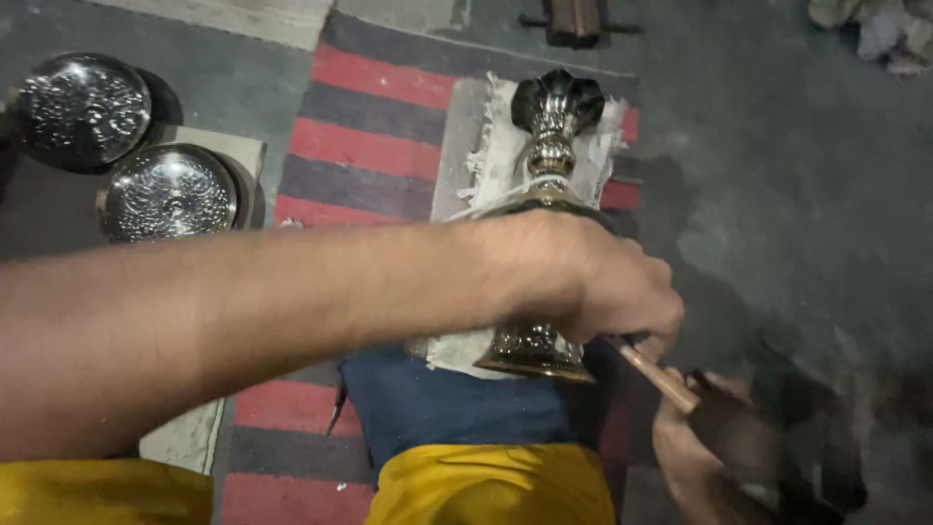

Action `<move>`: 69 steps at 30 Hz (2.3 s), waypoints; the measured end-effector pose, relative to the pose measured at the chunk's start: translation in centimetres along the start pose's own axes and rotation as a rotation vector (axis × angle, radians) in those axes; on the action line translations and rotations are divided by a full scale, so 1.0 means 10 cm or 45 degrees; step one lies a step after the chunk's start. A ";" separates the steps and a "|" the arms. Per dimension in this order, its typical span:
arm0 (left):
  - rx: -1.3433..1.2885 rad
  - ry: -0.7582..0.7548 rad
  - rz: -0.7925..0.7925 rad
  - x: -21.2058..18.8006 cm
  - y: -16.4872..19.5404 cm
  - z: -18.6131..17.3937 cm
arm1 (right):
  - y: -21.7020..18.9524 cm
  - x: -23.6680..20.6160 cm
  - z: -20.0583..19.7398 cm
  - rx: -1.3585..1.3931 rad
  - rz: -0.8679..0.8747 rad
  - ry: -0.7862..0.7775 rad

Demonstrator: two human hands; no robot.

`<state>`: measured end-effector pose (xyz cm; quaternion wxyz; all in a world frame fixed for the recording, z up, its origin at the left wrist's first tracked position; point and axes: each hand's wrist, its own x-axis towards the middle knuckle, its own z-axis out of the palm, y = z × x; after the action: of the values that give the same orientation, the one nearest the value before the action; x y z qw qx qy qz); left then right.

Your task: The person sits on the floor and uses a hammer and chisel to emboss a decorative pattern on a metal vase. They repeatedly strike the chisel against the vase's surface to create indentations.

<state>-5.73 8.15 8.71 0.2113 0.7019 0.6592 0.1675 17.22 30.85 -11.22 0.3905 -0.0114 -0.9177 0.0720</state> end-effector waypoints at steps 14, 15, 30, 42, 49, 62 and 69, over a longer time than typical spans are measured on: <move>-0.921 1.482 -0.254 -0.68 0.19 0.84 | 0.43 1.58 -0.32 1.934 0.718 -0.764; -0.936 1.496 -0.249 -0.67 0.19 0.87 | 0.47 1.75 -0.35 1.909 0.642 -0.871; -0.385 1.454 -0.232 -0.72 0.17 0.89 | 0.49 2.79 -0.24 0.272 -0.316 -1.146; -0.336 1.891 -0.549 -0.51 0.37 1.20 | -0.35 3.23 -0.49 0.066 -0.609 -1.293; 0.077 1.624 -0.438 -0.61 0.23 1.09 | -0.25 3.08 -0.52 -0.065 -0.493 -1.354; -0.334 1.197 -0.105 -0.75 0.10 0.75 | 1.24 1.76 -0.53 0.047 0.310 -0.880; -0.258 1.048 -0.105 -0.75 0.06 0.66 | 0.69 1.56 -0.73 -0.265 -0.304 -0.979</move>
<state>-2.40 0.14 3.75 0.0049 0.5253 0.6963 0.4892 11.32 39.74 3.96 0.0217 0.0833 -0.9940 -0.0679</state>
